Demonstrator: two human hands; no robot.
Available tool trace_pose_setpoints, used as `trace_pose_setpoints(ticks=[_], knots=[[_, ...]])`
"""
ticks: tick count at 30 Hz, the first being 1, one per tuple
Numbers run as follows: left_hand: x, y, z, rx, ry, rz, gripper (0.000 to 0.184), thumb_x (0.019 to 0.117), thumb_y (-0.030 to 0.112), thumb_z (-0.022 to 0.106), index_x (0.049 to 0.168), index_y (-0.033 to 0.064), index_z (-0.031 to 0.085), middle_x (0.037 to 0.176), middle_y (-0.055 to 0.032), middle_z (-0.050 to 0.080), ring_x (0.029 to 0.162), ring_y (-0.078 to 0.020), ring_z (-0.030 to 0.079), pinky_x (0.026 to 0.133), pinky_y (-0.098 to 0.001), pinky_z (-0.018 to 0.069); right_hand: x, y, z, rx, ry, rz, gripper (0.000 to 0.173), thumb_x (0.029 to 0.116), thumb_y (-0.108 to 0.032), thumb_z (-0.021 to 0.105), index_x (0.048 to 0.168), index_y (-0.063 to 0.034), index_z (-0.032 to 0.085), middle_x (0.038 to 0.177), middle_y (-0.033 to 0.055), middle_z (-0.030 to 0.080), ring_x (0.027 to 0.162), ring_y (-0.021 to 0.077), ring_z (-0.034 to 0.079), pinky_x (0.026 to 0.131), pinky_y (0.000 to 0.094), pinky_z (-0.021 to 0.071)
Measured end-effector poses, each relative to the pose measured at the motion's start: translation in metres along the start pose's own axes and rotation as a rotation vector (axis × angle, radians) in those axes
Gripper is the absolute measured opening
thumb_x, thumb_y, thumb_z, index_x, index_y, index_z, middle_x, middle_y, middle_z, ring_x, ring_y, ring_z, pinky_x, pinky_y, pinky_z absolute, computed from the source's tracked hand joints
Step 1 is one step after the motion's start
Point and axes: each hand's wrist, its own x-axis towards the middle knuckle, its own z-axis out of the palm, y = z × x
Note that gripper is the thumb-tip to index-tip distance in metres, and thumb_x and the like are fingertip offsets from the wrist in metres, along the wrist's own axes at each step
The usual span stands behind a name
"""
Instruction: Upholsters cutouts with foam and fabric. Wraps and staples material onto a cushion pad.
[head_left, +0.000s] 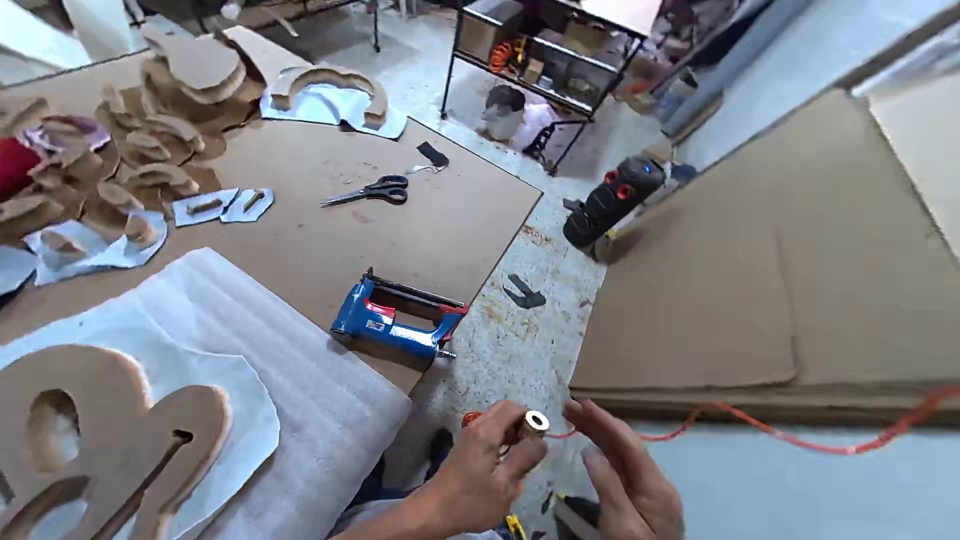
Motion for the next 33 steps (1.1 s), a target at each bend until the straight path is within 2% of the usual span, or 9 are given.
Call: trace_pose_setpoints(ticks=[5,7,10,17,20,22,25,28,33], knots=[[-0.021,-0.055,-0.01,-0.173,0.2,-0.196,0.044,0.1093,0.043,0.042,0.132,0.0096,0.059,0.078,-0.0004,0.061,0.061,-0.0091,0.056,0.058,-0.029,0.051,0.135,0.001,0.104,-0.431,-0.542,-0.107,0.039,0.0987,-0.034,0.06,0.132,-0.0164,0.068,0.12,0.0052,0.07,0.109,0.0201,0.069,0.09,0.0427,0.0592],[-0.021,-0.065,-0.007,-0.003,0.29,-0.279,0.048,0.1086,0.045,0.041,0.136,0.0097,0.059,0.082,-0.0057,0.063,0.069,-0.0156,0.06,0.069,-0.0388,0.0539,0.16,0.013,0.157,-0.669,-0.803,-0.108,0.063,0.0946,-0.052,0.063,0.149,-0.0215,0.054,0.131,0.0102,0.064,0.12,0.0305,0.062,0.096,0.0508,0.0528],[-0.017,-0.042,-0.005,0.077,0.354,-0.475,0.05,0.1063,0.032,0.045,0.148,0.0044,0.042,0.109,-0.0203,0.069,0.097,-0.0331,0.07,0.089,-0.0571,0.0549,0.172,0.032,0.196,-0.725,-0.93,-0.148,0.083,0.09,-0.043,0.075,0.158,-0.0114,0.038,0.134,0.023,0.06,0.121,0.0431,0.06,0.096,0.059,0.0514],[-0.023,-0.046,0.012,0.154,0.784,-0.253,0.053,0.1077,0.039,0.044,0.149,0.0064,0.048,0.108,-0.0114,0.07,0.085,-0.0168,0.069,0.079,-0.0405,0.0594,0.223,0.034,0.155,-0.409,-0.849,-0.1,0.071,0.0898,-0.026,0.072,0.154,-0.0116,0.044,0.108,0.021,0.071,0.093,0.0422,0.07,0.078,0.0678,0.0535],[-0.016,-0.036,0.021,0.321,0.923,-0.15,0.064,0.1057,0.058,0.039,0.136,0.0064,0.063,0.106,-0.0061,0.073,0.088,-0.0095,0.069,0.08,-0.0341,0.0595,0.237,0.029,0.1,-0.044,-0.73,0.002,0.048,0.0952,-0.038,0.062,0.138,-0.0162,0.062,0.086,0.0074,0.07,0.067,0.0227,0.066,0.058,0.0462,0.056],[-0.01,-0.028,0.025,0.392,0.977,-0.097,0.061,0.1057,0.058,0.04,0.126,0.0092,0.07,0.098,-0.0025,0.074,0.082,-0.0055,0.069,0.074,-0.0293,0.0591,0.231,0.023,0.069,0.389,-0.617,0.141,0.034,0.0977,-0.039,0.062,0.118,-0.0118,0.066,0.085,0.0057,0.071,0.069,0.0187,0.07,0.061,0.037,0.0613],[-0.003,-0.013,0.028,0.428,0.945,-0.042,0.057,0.1046,0.058,0.043,0.13,0.0141,0.07,0.091,0.0001,0.074,0.07,-0.0033,0.064,0.063,-0.0262,0.0557,0.219,0.005,0.036,0.995,-0.524,0.338,0.025,0.0987,-0.03,0.063,0.117,-0.0134,0.065,0.097,0.0085,0.071,0.084,0.023,0.074,0.08,0.047,0.0647],[0.003,0.001,0.032,0.393,0.893,0.014,0.054,0.1052,0.054,0.045,0.124,0.0095,0.07,0.085,0.0003,0.071,0.067,-0.0021,0.062,0.061,-0.0232,0.054,0.207,-0.015,0.028,1.248,-0.36,0.4,0.019,0.1015,-0.027,0.05,0.103,-0.0159,0.066,0.075,0.0007,0.063,0.061,0.0131,0.065,0.06,0.0341,0.0621],[0.013,0.02,0.035,0.452,0.746,0.032,0.059,0.1065,0.057,0.037,0.111,0.0058,0.066,0.072,-0.0008,0.059,0.059,-0.0046,0.056,0.053,-0.0233,0.0492,0.193,-0.018,0.029,1.41,-0.25,0.375,0.036,0.109,-0.045,0.041,0.124,-0.0176,0.06,0.068,-0.0018,0.06,0.054,0.011,0.064,0.054,0.0311,0.0617]])
